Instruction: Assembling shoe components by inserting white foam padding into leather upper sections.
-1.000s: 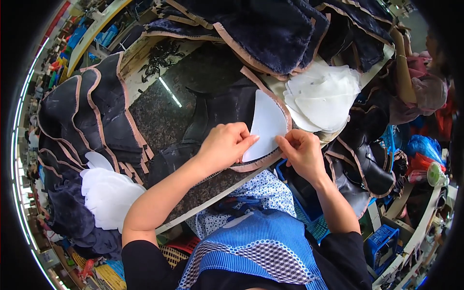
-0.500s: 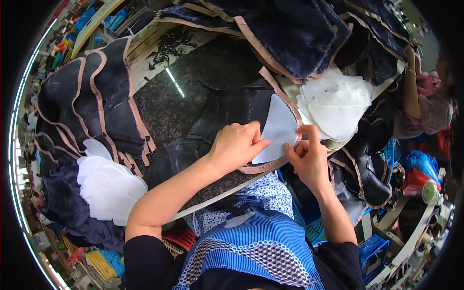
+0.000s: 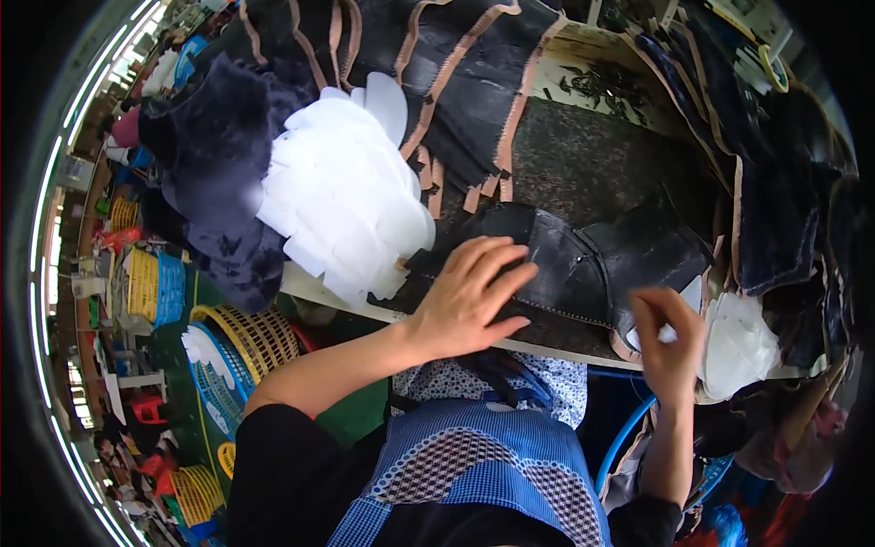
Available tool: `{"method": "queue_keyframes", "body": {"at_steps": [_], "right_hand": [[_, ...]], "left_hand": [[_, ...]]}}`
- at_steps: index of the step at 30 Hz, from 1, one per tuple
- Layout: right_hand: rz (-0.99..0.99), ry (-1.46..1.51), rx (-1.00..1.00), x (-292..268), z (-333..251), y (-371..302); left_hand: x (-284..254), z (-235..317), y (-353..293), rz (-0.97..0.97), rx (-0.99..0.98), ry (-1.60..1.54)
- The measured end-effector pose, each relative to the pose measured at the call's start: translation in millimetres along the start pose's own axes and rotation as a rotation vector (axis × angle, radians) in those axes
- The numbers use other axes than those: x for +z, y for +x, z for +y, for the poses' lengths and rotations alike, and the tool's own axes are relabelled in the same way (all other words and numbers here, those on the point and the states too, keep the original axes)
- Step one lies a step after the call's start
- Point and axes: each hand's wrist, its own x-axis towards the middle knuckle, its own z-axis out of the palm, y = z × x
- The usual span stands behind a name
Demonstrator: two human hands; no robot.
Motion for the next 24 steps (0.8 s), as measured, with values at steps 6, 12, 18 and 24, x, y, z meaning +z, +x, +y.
{"method": "queue_keyframes", "body": {"at_steps": [6, 12, 18, 24], "right_hand": [[-0.173, -0.206, -0.320, 93, -16, 75], [-0.310, -0.541, -0.532, 122, -14, 75], [-0.429, -0.737, -0.915, 117, -33, 83], [-0.367, -0.156, -0.530, 127, -88, 101]], "left_hand": [[29, 17, -41, -0.076, -0.039, -0.047], [40, 14, -55, 0.007, -0.043, -0.019], [49, 13, -59, 0.064, -0.061, -0.160], [-29, -28, -142, 0.814, -0.490, 0.014]]}}
